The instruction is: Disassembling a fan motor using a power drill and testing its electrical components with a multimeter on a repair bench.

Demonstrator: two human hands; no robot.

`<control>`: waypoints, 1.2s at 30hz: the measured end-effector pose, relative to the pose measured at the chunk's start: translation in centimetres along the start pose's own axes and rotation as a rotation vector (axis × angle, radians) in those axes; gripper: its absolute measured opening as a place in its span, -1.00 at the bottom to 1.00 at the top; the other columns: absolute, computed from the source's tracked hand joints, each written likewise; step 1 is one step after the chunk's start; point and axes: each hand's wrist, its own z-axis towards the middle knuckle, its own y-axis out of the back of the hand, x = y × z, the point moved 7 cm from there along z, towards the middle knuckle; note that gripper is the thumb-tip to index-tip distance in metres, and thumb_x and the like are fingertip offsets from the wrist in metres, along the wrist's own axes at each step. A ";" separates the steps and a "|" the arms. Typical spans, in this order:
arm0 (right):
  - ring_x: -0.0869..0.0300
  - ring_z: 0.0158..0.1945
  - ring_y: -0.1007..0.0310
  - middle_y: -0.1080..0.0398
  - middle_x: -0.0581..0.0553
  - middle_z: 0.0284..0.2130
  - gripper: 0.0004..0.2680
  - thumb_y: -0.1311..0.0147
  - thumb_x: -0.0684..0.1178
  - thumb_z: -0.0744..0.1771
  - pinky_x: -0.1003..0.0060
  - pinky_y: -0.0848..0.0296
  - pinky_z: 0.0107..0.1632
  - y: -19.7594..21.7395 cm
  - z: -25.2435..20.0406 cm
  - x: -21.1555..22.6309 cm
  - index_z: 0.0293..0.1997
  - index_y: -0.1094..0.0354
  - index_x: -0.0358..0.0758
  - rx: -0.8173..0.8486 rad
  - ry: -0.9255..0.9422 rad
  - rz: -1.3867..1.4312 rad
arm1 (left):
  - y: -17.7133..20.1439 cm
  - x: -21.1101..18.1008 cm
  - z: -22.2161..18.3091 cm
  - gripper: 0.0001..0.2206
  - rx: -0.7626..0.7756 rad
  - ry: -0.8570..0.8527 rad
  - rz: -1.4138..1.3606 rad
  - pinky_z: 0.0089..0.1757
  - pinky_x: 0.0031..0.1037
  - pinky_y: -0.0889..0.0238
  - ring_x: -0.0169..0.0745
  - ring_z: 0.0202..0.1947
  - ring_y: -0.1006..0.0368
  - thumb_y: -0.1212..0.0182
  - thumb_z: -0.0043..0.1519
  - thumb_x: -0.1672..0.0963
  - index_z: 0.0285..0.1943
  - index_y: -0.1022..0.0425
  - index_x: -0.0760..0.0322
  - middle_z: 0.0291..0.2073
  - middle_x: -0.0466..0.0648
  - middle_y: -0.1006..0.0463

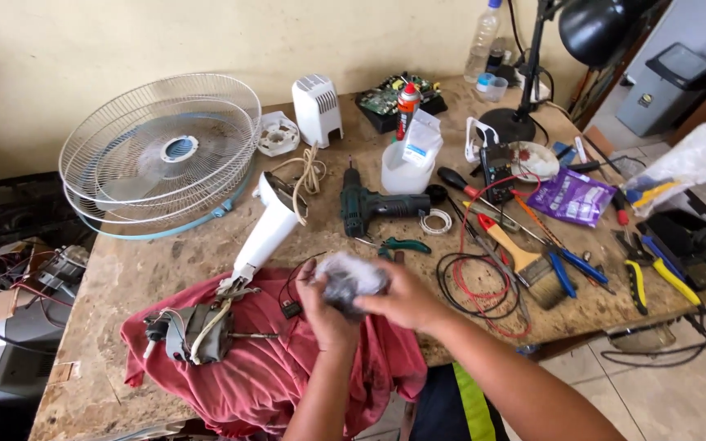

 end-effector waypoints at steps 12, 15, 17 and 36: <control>0.01 -0.15 -0.44 -0.44 -0.19 0.10 -0.51 -0.06 -0.14 0.31 0.12 -0.34 -0.20 19.6 15.3 6.6 0.46 -0.12 -0.05 -0.281 -0.343 -0.581 | 4.9 -5.3 -1.2 -0.58 0.152 -0.390 0.640 -0.11 -0.44 -0.42 -0.19 -0.13 -0.50 -0.27 0.19 0.17 0.24 -0.32 0.31 -0.02 0.05 -0.49; -0.05 0.03 -0.46 -0.42 -0.19 0.15 -0.50 -0.05 -0.14 0.28 0.11 -0.36 -0.02 19.4 20.4 5.8 0.45 -0.17 -0.04 -0.148 -0.366 -0.747 | 6.2 -4.9 -0.8 -0.57 0.180 -0.457 0.745 -0.14 -0.46 -0.43 -0.18 -0.18 -0.50 -0.27 0.19 0.17 0.24 -0.31 0.35 -0.10 0.07 -0.51; -0.09 0.05 -0.45 -0.37 -0.23 0.21 -0.46 -0.03 -0.10 0.29 0.10 -0.35 -0.04 18.2 22.7 4.6 0.52 -0.07 -0.03 -0.045 -0.422 -0.859 | 6.8 -4.5 -0.8 -0.56 0.189 -0.482 0.778 -0.16 -0.45 -0.45 -0.16 -0.19 -0.50 -0.28 0.18 0.16 0.24 -0.31 0.36 -0.12 0.07 -0.52; 0.03 0.03 -0.52 -0.52 -0.11 0.05 -0.43 -0.53 0.10 0.11 0.17 -0.41 0.01 19.7 28.4 -3.1 0.24 -0.42 0.05 0.156 -0.302 -1.053 | 7.3 -3.1 -0.4 -0.66 0.245 -0.559 0.822 -0.23 -0.60 -0.43 -0.38 -0.36 -0.54 -0.32 0.12 0.16 0.10 -0.47 0.27 -0.25 -0.05 -0.59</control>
